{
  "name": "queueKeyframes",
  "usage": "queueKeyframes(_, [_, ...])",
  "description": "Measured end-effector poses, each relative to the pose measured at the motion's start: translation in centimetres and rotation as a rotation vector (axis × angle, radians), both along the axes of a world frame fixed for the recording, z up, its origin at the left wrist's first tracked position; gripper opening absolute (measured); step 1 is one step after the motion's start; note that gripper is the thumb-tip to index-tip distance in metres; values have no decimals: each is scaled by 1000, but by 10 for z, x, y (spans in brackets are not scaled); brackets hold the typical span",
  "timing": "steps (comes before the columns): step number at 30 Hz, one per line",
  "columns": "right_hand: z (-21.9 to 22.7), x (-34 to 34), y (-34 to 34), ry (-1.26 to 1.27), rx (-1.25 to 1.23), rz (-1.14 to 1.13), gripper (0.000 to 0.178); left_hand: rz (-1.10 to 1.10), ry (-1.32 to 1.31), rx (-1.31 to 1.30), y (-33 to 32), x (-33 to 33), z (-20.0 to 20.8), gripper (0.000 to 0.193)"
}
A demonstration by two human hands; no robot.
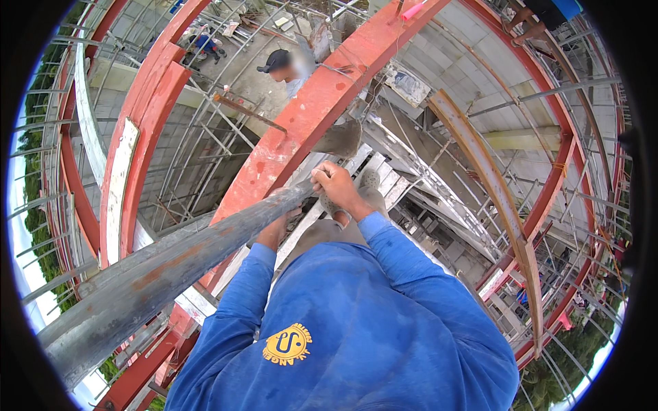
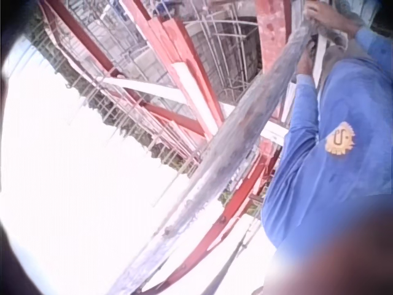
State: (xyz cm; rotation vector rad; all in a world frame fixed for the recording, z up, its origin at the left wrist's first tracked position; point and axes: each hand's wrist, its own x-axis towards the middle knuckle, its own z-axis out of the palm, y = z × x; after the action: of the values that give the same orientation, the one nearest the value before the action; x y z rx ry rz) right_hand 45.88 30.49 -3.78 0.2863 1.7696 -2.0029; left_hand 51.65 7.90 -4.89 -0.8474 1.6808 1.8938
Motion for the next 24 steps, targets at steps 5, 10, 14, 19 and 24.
queueKeyframes(5, [-7,1,19,-218,21,77,23,21,-17,-37,-2,3,-12,26])
queueKeyframes(10, [-10,33,34,-223,124,132,22,43,25,4,6,2,-12,28])
queueKeyframes(14, [-19,59,16,-260,47,82,21,106,-57,35,14,0,-4,30])
queueKeyframes(19, [-49,90,-9,-249,-195,14,21,119,-108,-24,20,3,1,32])
queueKeyframes(24, [-72,112,-49,-174,-221,-98,21,-11,-132,-106,19,1,8,33])
